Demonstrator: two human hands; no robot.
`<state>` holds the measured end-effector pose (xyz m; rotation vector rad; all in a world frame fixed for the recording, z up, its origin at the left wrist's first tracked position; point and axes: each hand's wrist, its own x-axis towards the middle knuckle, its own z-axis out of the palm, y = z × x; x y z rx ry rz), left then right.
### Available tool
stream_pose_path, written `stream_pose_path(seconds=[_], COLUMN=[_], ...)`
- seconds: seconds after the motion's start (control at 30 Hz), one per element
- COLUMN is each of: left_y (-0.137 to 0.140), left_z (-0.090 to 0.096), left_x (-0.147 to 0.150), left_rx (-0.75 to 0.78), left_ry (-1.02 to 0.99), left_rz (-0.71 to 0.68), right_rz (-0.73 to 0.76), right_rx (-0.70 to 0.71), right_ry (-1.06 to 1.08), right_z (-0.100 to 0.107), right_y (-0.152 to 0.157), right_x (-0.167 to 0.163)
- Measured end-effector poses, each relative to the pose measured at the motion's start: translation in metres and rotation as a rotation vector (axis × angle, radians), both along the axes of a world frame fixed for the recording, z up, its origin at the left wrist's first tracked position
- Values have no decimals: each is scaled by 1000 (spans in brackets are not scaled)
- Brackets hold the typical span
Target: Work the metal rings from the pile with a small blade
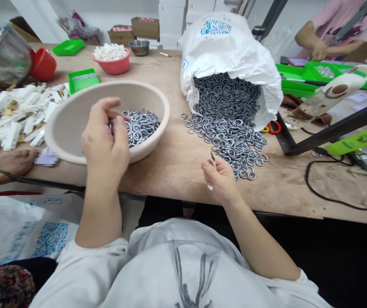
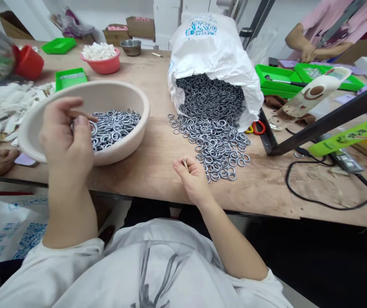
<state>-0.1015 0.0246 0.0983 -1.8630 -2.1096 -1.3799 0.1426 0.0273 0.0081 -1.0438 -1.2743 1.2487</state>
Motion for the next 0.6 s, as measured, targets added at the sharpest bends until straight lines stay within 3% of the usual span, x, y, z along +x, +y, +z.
stream_pose_path(seconds=[0.07, 0.13, 0.23, 0.3, 0.37, 0.47, 0.6], left_y=[15, 24, 23, 16, 9, 3, 4], left_z=[7, 7, 0, -8, -18, -39, -63], left_x=[-16, -21, -12, 4, 25, 55, 73], left_rx=[-175, -333, -239, -64, 49, -12, -130], left_ry=[258, 372, 382, 329, 285, 280, 221], left_rz=[94, 102, 70, -30, -250, -543, -601], right_rz=[72, 119, -5, -159, -257, -274, -152], right_rx=[50, 168, 350, 306, 225, 112, 156], right_ry=[-143, -422, -919, -1168, -1349, -1503, -1512], right_z=[-1, 2, 14, 22, 26, 20, 8], right_y=[-4, 1, 40, 81, 119, 147, 139], right_x=[-3, -3, 5, 14, 24, 29, 28])
